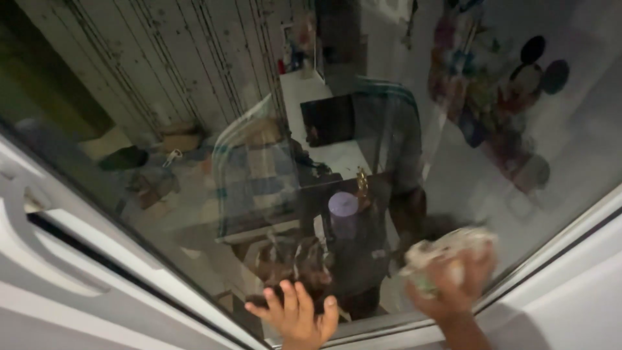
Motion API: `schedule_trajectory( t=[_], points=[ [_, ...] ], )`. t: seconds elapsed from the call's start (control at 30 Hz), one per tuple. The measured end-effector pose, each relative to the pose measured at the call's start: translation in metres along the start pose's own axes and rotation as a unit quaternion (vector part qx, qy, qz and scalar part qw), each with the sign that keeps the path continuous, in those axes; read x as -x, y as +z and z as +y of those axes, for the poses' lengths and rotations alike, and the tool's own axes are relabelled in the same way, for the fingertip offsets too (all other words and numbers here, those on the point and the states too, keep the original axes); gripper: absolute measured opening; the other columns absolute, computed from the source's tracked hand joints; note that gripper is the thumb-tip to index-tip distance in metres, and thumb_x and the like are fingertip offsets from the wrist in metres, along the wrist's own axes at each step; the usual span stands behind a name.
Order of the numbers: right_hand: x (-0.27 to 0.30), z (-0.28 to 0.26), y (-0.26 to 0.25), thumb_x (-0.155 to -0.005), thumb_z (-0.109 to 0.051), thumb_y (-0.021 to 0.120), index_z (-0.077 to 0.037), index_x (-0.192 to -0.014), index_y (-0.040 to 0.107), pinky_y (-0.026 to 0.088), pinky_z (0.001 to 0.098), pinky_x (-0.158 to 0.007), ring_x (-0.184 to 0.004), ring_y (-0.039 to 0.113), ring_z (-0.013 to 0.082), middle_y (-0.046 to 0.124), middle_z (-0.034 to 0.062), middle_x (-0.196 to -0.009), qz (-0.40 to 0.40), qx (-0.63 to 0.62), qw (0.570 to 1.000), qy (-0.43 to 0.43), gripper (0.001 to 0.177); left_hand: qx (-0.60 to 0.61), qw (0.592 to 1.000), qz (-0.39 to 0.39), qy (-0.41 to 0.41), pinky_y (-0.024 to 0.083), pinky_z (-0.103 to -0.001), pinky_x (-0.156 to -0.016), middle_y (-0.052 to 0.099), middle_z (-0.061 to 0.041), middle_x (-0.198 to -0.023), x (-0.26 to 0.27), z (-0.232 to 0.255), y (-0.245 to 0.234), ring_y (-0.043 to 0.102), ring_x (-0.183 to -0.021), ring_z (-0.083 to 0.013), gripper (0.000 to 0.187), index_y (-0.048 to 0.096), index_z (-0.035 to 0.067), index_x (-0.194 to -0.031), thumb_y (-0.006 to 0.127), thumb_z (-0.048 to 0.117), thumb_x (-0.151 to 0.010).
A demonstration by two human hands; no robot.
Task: Cleaning a glass window pane using a cloth.
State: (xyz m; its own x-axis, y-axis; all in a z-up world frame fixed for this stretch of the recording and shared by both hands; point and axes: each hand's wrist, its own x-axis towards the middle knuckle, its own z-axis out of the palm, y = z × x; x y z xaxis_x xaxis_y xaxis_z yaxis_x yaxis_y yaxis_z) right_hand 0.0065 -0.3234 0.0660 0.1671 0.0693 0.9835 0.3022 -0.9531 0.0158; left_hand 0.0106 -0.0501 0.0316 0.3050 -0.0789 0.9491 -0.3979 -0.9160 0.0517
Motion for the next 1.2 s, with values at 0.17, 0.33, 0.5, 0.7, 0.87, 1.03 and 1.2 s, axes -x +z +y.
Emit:
schedule_trajectory(
  t=[0.17, 0.33, 0.5, 0.7, 0.87, 1.03, 1.2],
  points=[
    [-0.056, -0.013, -0.01, -0.088, -0.021, 0.071, -0.012, -0.143, 0.046, 0.019, 0.083, -0.13, -0.158, 0.02, 0.0556, 0.024, 0.022, -0.168, -0.001, -0.027, 0.995, 0.099, 0.062, -0.027, 1.0, 0.013, 0.005, -0.002, -0.072, -0.127, 0.026, -0.016, -0.167, -0.004, -0.002, 0.001, 0.012, -0.16, -0.0367, 0.077, 0.038, 0.0, -0.155, 0.056, 0.045, -0.096],
    [-0.001, -0.028, 0.015, -0.078, -0.042, 0.077, -0.034, -0.123, 0.062, 0.031, 0.0799, -0.12, -0.153, 0.027, 0.0477, 0.029, 0.0097, -0.163, -0.016, -0.056, 0.998, -0.023, 0.048, -0.035, 0.999, 0.027, 0.01, -0.003, -0.072, -0.126, 0.027, -0.014, -0.167, 0.0, -0.006, 0.005, 0.011, -0.16, -0.0372, 0.075, 0.043, -0.001, -0.152, 0.056, 0.046, -0.096],
    [0.03, 0.014, 0.007, -0.086, -0.049, 0.073, -0.023, -0.103, 0.072, -0.004, 0.0657, -0.131, -0.155, 0.018, 0.0469, 0.035, 0.0126, -0.156, -0.024, -0.063, 0.998, -0.014, 0.031, -0.031, 0.999, 0.007, -0.015, -0.004, -0.07, -0.129, 0.026, -0.01, -0.168, 0.0, -0.004, 0.004, 0.01, -0.161, -0.0314, 0.074, 0.038, 0.005, -0.156, 0.055, 0.046, -0.097],
    [-0.063, -0.008, -0.011, -0.086, -0.029, 0.076, -0.017, -0.112, 0.055, 0.013, 0.0777, -0.134, -0.157, 0.024, 0.0509, 0.033, 0.0179, -0.162, 0.006, -0.051, 0.993, 0.103, 0.036, -0.018, 1.0, 0.022, -0.003, -0.001, -0.07, -0.128, 0.027, -0.014, -0.168, -0.009, -0.003, 0.0, 0.011, -0.161, -0.0359, 0.076, 0.04, 0.004, -0.155, 0.061, 0.039, -0.092],
    [-0.02, -0.016, -0.001, -0.076, -0.033, 0.079, -0.029, -0.111, 0.065, 0.019, 0.075, -0.126, -0.153, 0.025, 0.0442, 0.037, 0.0102, -0.154, -0.022, -0.09, 0.995, 0.032, 0.038, -0.027, 0.999, 0.021, 0.002, 0.0, -0.072, -0.127, 0.028, -0.014, -0.167, -0.004, -0.008, 0.001, 0.013, -0.16, -0.0374, 0.075, 0.041, 0.003, -0.154, 0.061, 0.042, -0.092],
    [-0.025, 0.013, -0.012, -0.084, -0.038, 0.072, -0.022, -0.109, 0.066, 0.028, 0.0793, -0.123, -0.149, 0.03, 0.0458, 0.034, 0.0116, -0.159, -0.019, -0.083, 0.996, 0.032, 0.031, -0.005, 1.0, 0.009, -0.025, -0.004, -0.07, -0.128, 0.029, -0.012, -0.167, -0.003, -0.006, 0.0, 0.011, -0.161, -0.034, 0.075, 0.041, 0.007, -0.155, 0.062, 0.04, -0.09],
    [-0.084, 0.007, -0.024, -0.087, 0.012, 0.067, -0.001, -0.132, 0.046, 0.033, 0.0656, -0.129, -0.154, 0.031, 0.0542, 0.027, 0.0255, -0.167, 0.051, -0.087, 0.978, 0.184, 0.052, 0.072, 0.997, 0.02, -0.035, -0.007, -0.071, -0.126, 0.037, -0.02, -0.158, -0.028, 0.018, -0.019, 0.007, -0.159, -0.0361, 0.042, 0.067, -0.01, -0.108, 0.058, 0.028, -0.092]
  ],
)
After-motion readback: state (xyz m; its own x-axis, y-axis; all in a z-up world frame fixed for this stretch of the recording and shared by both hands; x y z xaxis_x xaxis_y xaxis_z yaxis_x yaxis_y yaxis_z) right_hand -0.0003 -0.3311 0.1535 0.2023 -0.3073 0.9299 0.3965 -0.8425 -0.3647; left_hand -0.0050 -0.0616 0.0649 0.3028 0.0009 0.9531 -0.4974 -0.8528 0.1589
